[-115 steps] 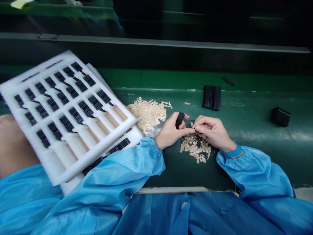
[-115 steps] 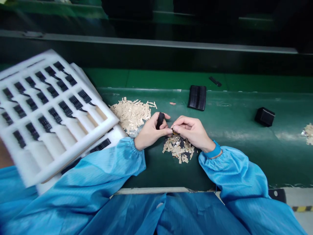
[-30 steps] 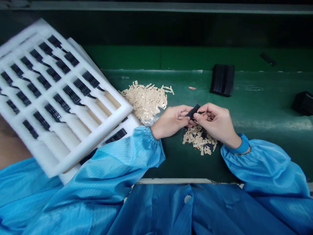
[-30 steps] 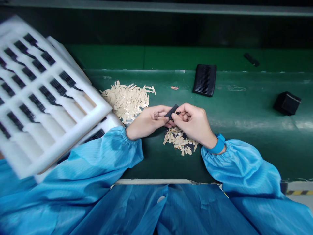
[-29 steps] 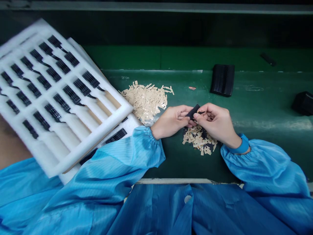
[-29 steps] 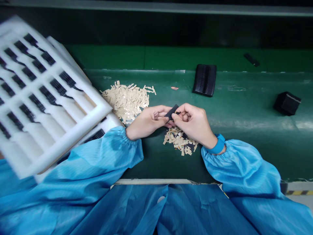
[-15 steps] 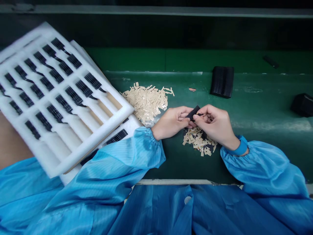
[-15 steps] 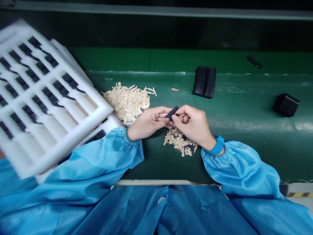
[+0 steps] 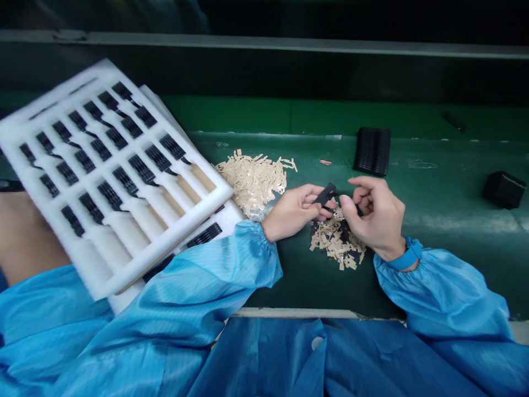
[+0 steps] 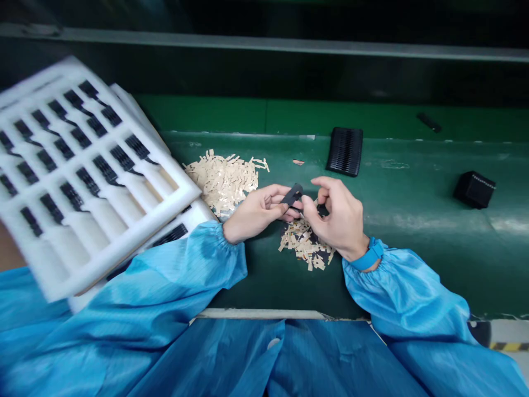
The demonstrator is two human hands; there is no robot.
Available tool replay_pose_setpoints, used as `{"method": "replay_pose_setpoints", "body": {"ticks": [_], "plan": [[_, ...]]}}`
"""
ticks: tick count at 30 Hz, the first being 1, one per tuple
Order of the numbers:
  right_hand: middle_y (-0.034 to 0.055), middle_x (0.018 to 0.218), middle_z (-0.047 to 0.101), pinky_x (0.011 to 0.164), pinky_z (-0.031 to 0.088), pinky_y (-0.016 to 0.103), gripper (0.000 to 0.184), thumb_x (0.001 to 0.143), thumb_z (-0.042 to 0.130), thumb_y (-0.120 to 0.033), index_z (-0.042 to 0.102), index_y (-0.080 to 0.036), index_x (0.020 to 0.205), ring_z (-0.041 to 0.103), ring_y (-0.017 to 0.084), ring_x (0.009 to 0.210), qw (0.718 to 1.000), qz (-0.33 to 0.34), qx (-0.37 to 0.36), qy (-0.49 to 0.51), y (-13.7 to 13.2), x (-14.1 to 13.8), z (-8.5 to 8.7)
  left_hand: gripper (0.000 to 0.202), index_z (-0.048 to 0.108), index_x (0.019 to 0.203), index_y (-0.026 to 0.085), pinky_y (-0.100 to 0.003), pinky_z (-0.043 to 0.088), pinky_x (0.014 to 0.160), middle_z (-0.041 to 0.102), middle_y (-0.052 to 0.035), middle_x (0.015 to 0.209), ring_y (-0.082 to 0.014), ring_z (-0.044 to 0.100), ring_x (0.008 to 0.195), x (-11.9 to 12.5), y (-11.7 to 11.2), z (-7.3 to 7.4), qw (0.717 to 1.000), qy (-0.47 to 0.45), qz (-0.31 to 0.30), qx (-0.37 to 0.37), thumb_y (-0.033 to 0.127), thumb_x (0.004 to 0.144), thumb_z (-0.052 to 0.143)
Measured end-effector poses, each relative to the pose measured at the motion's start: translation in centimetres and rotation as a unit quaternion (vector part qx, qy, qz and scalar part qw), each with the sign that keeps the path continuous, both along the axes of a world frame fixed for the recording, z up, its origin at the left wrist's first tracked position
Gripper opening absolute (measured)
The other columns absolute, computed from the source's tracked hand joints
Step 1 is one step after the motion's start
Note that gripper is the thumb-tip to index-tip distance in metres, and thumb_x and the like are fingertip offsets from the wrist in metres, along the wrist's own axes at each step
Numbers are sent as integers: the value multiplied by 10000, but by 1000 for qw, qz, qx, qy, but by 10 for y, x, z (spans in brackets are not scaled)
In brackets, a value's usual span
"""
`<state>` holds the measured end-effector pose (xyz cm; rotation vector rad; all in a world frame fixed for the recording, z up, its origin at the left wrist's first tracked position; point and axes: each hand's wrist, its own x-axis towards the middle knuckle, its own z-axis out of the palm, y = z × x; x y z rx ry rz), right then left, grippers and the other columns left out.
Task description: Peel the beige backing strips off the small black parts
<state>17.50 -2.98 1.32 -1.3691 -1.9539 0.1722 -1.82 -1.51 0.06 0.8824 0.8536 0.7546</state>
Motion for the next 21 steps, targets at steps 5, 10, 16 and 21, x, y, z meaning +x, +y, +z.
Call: {"method": "replay_pose_setpoints", "body": {"ticks": [5,10,16,21], "plan": [[-42,681,574,462,397,253,178,885,661,-237,632,-206,1058,435,88,481,996,-3,-26,87,-2,-1,-1,155,542,986,143,-275,610,725,761,-61,830,-138,749,747,0,-1,4,999,-21,28,-1,231,933,659],[-32,702,597,481,417,249,136,888,661,-221,652,-213,1024,478,92,511,995,18,-42,94,-3,-3,-6,156,492,915,166,-267,595,680,747,-41,755,-136,735,695,4,-3,5,999,-23,37,15,261,966,604],[-40,695,557,514,425,257,144,886,653,-218,651,-209,1029,446,93,511,995,35,-58,77,-3,-9,-4,131,532,960,150,-211,551,645,725,-21,770,-106,708,687,9,-7,-1,998,35,41,43,140,895,645],[-40,652,561,510,415,243,36,851,654,-199,621,-210,844,472,92,516,996,27,-54,62,-5,-13,-3,152,536,906,160,-188,533,656,706,-5,809,-85,694,701,12,-12,-5,990,88,60,87,142,847,674]]}}
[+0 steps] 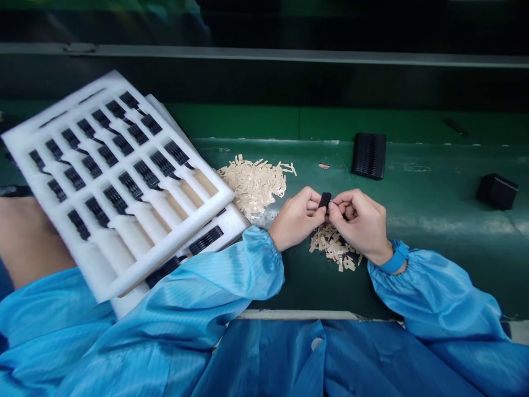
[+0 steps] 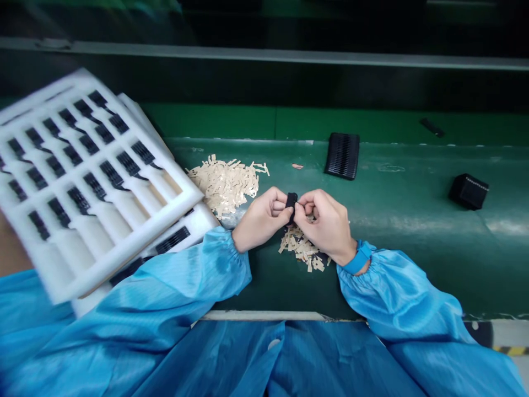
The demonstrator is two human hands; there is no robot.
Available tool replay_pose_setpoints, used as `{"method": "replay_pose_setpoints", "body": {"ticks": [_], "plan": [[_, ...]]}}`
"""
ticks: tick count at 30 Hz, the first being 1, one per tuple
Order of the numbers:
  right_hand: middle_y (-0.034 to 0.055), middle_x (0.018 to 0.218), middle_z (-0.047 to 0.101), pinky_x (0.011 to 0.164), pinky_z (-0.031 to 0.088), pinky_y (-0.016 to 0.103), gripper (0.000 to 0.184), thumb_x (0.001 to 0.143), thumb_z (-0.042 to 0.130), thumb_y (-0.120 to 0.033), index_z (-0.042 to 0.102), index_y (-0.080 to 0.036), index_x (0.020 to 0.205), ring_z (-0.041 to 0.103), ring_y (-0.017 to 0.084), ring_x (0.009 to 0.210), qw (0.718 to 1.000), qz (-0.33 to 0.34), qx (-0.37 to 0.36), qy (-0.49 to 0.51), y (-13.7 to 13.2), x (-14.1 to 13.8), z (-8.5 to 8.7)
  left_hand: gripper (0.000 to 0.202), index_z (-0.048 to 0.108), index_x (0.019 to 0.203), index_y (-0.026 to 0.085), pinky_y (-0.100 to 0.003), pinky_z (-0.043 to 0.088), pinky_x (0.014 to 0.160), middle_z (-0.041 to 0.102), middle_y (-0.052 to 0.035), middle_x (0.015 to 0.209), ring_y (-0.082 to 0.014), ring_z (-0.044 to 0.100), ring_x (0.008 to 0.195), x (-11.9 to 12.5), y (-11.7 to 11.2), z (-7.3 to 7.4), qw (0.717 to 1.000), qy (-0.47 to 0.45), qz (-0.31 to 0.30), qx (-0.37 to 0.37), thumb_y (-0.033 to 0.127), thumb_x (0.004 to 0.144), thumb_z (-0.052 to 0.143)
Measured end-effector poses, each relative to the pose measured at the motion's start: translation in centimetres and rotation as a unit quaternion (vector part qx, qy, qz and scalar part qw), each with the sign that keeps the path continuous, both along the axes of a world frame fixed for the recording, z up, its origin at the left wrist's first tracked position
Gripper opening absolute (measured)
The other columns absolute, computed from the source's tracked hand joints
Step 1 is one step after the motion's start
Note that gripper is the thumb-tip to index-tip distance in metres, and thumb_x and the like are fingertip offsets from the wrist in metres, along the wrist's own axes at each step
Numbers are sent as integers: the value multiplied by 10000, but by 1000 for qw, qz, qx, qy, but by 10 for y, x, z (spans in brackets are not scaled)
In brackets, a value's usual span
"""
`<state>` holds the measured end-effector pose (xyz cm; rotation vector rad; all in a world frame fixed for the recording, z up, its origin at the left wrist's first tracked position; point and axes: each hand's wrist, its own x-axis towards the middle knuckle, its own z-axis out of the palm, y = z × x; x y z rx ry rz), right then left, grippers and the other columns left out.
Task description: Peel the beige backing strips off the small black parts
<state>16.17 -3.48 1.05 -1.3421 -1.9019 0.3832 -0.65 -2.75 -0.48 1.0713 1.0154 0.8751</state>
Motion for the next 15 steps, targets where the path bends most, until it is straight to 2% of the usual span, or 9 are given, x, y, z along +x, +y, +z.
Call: {"method": "replay_pose_setpoints", "body": {"ticks": [6,15], "plan": [[-64,583,523,477,404,233,112,764,652,-158,558,-218,763,463,86,476,997,-37,-48,54,-3,-5,1,204,515,869,178,-201,545,667,666,22,751,-92,685,694,5,-7,5,999,26,14,28,175,811,710],[-63,576,529,462,394,227,99,775,652,-180,562,-217,759,459,82,465,990,-45,-88,98,-4,-7,3,184,505,893,188,-208,569,697,688,5,797,-105,704,737,5,-10,3,995,54,16,78,175,837,680]]}}
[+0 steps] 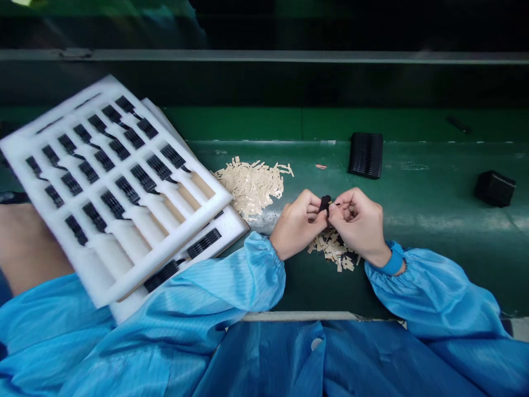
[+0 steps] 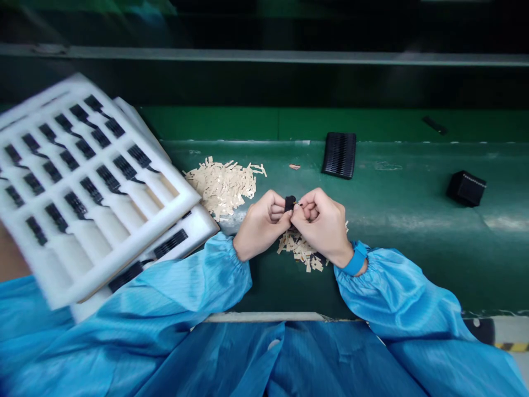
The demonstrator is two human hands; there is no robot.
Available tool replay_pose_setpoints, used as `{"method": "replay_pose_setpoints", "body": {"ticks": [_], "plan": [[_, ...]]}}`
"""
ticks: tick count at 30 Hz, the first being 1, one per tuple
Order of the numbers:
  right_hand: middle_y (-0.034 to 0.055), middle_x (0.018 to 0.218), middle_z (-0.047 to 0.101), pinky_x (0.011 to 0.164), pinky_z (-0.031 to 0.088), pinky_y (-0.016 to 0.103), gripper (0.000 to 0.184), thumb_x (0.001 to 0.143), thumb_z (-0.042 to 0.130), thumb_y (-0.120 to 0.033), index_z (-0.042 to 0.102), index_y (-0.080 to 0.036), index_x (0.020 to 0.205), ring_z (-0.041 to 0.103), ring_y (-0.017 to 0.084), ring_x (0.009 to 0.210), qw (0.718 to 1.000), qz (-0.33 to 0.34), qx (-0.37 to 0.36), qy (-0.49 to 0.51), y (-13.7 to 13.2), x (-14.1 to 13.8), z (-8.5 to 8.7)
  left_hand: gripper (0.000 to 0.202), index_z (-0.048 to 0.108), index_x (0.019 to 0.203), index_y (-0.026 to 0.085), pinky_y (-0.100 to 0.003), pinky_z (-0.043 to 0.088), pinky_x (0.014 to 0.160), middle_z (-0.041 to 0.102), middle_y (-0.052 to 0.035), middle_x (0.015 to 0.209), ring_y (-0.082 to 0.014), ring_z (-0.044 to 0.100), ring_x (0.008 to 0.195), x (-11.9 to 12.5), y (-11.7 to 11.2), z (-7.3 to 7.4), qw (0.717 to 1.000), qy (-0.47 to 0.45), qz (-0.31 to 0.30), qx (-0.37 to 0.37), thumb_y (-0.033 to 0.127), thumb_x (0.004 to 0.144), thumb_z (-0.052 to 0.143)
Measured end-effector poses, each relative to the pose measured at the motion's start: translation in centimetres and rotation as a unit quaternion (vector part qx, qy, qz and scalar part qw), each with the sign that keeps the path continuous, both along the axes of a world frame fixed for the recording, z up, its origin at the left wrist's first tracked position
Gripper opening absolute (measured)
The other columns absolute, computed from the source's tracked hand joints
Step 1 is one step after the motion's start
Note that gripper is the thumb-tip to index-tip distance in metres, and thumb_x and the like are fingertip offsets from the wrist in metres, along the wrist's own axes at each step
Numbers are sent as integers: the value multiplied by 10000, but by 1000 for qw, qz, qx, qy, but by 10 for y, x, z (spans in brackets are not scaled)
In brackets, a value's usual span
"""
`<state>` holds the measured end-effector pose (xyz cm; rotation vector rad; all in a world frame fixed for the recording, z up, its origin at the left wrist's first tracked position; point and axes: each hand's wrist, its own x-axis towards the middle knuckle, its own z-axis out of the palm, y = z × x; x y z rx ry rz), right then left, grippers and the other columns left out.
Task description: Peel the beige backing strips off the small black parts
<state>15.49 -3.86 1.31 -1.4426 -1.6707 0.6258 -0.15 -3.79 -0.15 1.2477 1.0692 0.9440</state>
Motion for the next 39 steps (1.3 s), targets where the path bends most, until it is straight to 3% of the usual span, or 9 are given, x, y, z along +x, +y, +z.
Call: {"method": "replay_pose_setpoints", "body": {"ticks": [7,14,22,24,26,30,32,35,39], "plan": [[-65,571,526,461,392,221,98,776,653,-175,564,-214,762,458,80,467,1000,-2,-6,22,-1,-1,-1,153,498,891,189,-198,570,679,688,9,785,-101,708,724,1,-2,1,1000,-1,1,7,176,861,647],[-63,571,521,450,386,216,93,797,658,-207,568,-212,774,453,78,461,996,27,-58,63,3,3,1,75,593,960,188,-233,600,737,731,-19,862,-127,732,800,-5,-1,3,996,57,7,75,208,896,628],[-46,651,556,469,393,215,118,838,686,-262,586,-202,854,491,84,509,988,24,-103,114,6,8,-12,108,668,1003,210,-295,601,799,778,-39,921,-174,752,863,-11,1,3,973,168,15,157,234,903,636],[-48,707,571,470,395,216,189,839,692,-255,590,-209,991,494,83,516,988,23,-91,119,7,9,-11,103,657,991,197,-288,607,790,782,-45,919,-164,755,840,-10,2,3,985,128,10,114,229,894,647],[-45,754,580,474,401,218,286,845,680,-242,564,-220,1105,498,84,526,988,11,-61,140,9,11,-8,91,632,966,173,-274,614,747,785,-60,904,-151,755,792,-8,3,4,999,44,0,22,222,891,651],[-26,697,589,469,402,219,59,871,635,-248,597,-207,892,509,92,533,988,14,-49,145,13,15,-1,102,589,924,135,-218,591,640,784,-80,854,-115,736,696,-4,7,10,987,-92,-13,-127,196,888,662],[-26,654,592,475,424,220,96,866,647,-261,594,-204,809,546,100,537,985,42,-81,147,13,15,0,125,589,916,126,-199,580,625,781,-75,835,-100,725,673,-4,8,13,982,-118,-13,-144,187,871,689],[-21,652,630,502,482,233,131,855,687,-296,598,-203,830,639,128,577,974,77,-127,173,13,15,0,140,603,925,122,-197,581,627,777,-64,822,-96,721,664,-4,9,12,982,-123,-13,-143,191,859,707],[-14,653,650,489,489,235,201,834,734,-342,586,-206,822,670,142,582,969,75,-150,183,12,13,-3,126,627,943,123,-203,586,641,773,-56,824,-102,725,683,-5,8,6,988,-102,-17,-117,200,867,693]]}}
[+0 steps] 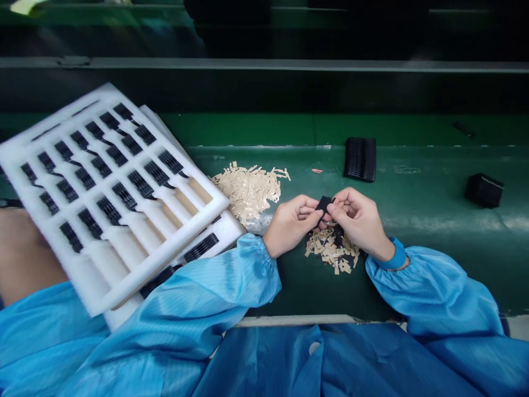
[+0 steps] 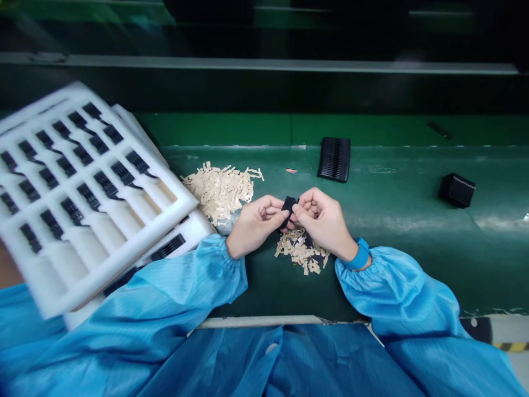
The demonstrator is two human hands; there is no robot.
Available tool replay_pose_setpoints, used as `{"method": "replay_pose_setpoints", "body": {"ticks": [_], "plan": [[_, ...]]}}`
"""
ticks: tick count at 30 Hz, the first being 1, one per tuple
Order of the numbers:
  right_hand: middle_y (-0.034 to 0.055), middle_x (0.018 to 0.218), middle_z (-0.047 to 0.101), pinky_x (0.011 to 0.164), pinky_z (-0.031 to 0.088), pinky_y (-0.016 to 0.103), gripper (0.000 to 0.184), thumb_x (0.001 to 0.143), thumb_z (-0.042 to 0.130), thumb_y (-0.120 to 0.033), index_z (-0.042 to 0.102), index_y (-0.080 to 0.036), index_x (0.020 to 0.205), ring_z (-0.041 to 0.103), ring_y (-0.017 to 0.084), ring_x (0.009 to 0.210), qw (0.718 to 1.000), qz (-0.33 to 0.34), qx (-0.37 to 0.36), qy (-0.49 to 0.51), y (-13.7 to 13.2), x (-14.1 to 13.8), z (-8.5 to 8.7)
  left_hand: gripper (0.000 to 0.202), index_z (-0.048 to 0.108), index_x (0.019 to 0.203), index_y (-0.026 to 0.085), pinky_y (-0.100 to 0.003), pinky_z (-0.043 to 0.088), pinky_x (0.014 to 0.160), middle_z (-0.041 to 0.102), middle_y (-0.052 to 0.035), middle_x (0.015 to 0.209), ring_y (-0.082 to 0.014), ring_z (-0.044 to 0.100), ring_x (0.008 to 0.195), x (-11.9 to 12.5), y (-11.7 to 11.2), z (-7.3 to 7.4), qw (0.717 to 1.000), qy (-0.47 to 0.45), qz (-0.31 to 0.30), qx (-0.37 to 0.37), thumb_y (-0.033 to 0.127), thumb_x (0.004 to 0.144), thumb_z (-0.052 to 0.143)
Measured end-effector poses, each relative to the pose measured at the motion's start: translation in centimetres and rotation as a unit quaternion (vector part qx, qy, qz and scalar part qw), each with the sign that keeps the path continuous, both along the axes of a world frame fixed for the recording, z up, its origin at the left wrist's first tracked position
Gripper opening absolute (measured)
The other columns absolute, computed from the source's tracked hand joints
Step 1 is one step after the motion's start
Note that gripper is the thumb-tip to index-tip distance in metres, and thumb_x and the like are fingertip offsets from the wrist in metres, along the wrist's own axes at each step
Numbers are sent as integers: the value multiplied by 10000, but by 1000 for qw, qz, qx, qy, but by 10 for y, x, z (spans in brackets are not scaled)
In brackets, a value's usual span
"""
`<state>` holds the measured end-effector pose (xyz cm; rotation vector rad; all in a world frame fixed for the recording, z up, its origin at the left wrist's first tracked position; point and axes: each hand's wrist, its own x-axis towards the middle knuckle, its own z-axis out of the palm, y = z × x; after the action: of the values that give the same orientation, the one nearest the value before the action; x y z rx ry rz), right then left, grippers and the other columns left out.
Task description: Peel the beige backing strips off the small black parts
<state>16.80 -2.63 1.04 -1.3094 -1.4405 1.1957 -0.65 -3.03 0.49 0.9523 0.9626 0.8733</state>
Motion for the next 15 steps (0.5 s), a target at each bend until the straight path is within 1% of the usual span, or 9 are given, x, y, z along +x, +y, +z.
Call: {"method": "replay_pose_setpoints", "body": {"ticks": [5,9,12,15], "plan": [[-14,648,651,488,488,231,259,812,768,-378,579,-202,794,643,128,556,1000,0,-6,8,2,-1,0,147,646,989,127,-217,594,716,773,-60,868,-109,733,755,-3,-2,-2,998,14,-5,56,234,894,679],[-16,668,648,553,527,239,287,822,776,-402,576,-196,828,671,130,613,997,31,-37,64,4,0,3,225,648,1021,129,-214,579,680,770,-72,898,-107,713,736,-9,0,2,998,1,-34,57,333,927,664],[-21,712,646,538,505,218,283,850,762,-401,586,-191,919,644,103,595,989,78,-56,110,5,3,6,287,635,994,128,-214,566,618,762,-79,894,-102,684,675,-13,2,5,997,-36,-63,35,402,919,675],[-42,697,613,467,421,195,295,874,741,-413,573,-194,979,553,69,508,981,121,-63,137,5,6,7,319,599,953,132,-190,533,531,744,-72,861,-98,663,628,-15,4,7,990,-94,-103,-34,422,887,715]]}}
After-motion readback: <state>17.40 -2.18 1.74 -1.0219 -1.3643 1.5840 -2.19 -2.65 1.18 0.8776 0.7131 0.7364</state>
